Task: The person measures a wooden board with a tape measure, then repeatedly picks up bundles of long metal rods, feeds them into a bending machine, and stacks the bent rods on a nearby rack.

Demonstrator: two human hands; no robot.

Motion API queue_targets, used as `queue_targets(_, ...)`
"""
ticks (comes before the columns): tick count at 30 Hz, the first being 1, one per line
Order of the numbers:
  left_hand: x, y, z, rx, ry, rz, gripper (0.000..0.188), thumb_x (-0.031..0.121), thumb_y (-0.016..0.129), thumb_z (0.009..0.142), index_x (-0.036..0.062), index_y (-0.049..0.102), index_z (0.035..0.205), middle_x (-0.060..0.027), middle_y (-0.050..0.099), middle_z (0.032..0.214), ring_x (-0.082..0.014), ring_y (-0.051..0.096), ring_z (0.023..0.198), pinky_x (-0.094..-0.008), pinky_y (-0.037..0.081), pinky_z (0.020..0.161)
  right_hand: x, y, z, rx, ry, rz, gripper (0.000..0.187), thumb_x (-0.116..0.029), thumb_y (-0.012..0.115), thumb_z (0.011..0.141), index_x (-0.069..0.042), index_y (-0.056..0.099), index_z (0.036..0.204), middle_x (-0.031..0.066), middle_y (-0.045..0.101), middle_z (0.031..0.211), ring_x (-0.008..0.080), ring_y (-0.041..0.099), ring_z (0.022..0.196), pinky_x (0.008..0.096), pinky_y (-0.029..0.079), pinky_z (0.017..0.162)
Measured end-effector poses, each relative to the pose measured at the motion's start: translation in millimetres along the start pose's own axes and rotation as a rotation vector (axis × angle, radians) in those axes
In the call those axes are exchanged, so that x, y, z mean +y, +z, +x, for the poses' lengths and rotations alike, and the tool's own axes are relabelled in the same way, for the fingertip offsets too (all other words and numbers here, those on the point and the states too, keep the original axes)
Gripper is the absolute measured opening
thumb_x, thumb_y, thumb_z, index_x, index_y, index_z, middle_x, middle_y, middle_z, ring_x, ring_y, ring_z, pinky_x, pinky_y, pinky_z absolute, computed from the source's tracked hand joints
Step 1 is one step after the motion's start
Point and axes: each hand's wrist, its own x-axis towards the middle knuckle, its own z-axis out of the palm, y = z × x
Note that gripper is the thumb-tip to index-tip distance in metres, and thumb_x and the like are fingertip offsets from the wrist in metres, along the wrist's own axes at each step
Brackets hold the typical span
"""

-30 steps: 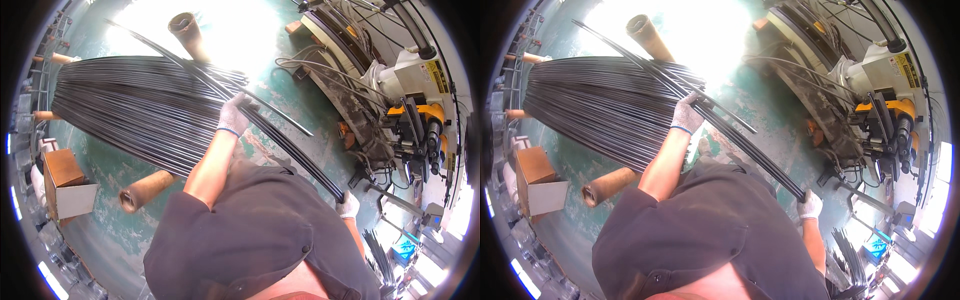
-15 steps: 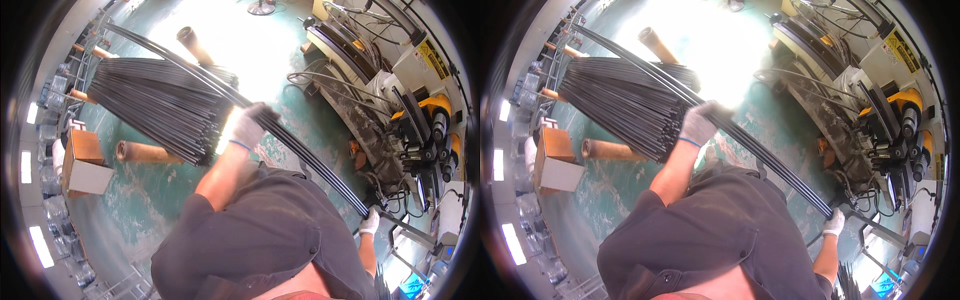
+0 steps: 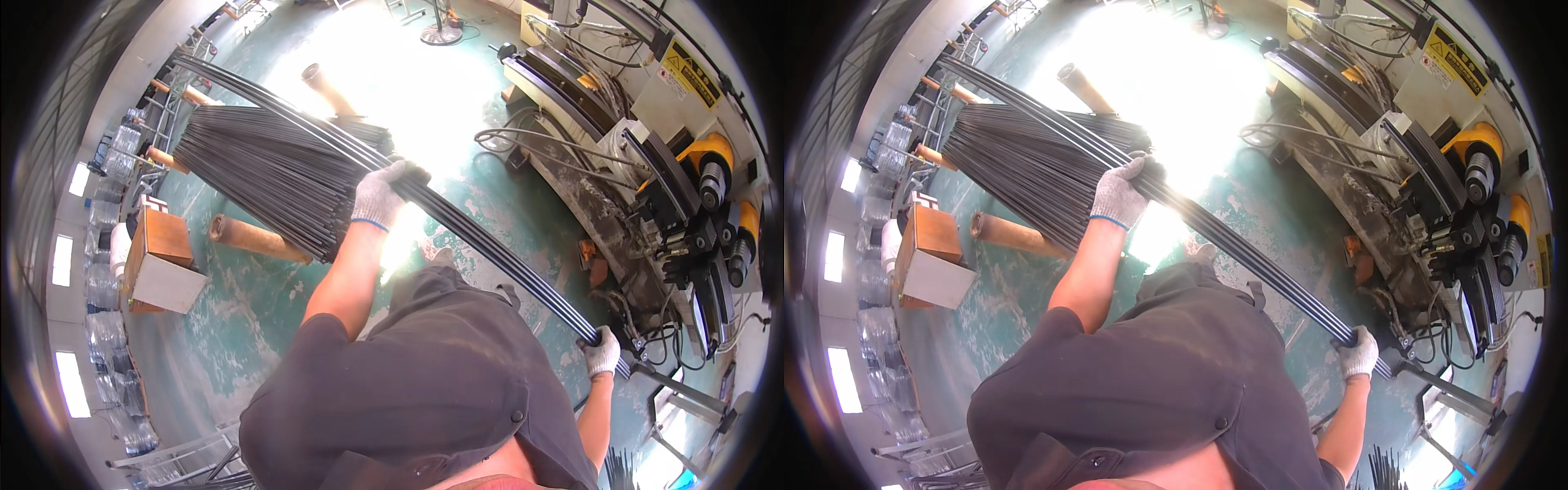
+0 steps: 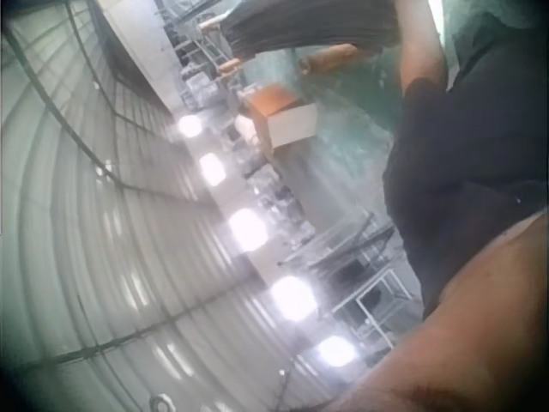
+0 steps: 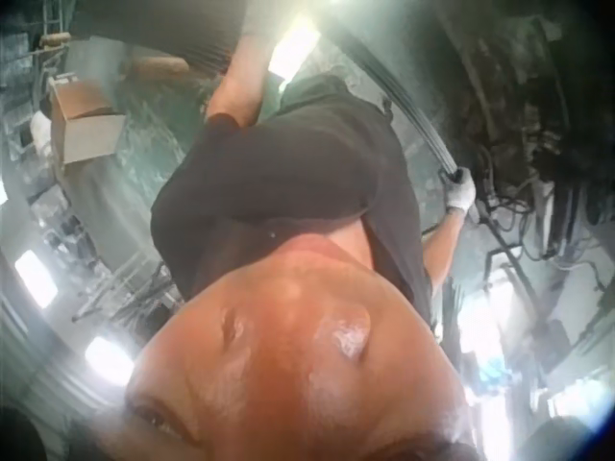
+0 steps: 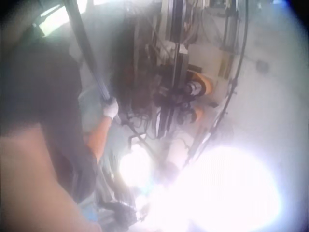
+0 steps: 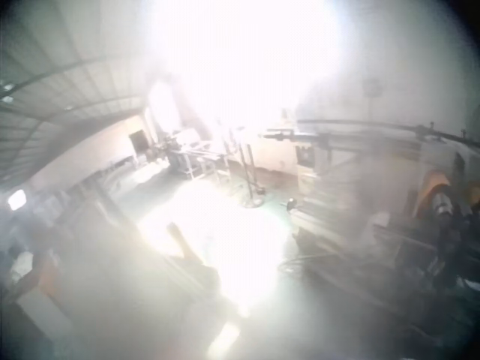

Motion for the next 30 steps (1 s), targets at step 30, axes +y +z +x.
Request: queue_targets(30,-20,-267,3,0.444,-0.294,-0.306,0.014,-0.001,0.059,0.100,-0.0011,0.062,0.114,-0.0171,0.067,0.103,-0.0376,0.069,0.098,-0.0551,0.059,0.095,-538,153,76,-0.003,-0.908,-0.036,0.065,-0.028,0.085,0.081,-0.007,0.059,0.137,0.0186,0.059,0.139,0.0394,0.053,0.131,0.0513,0.040,0.114)
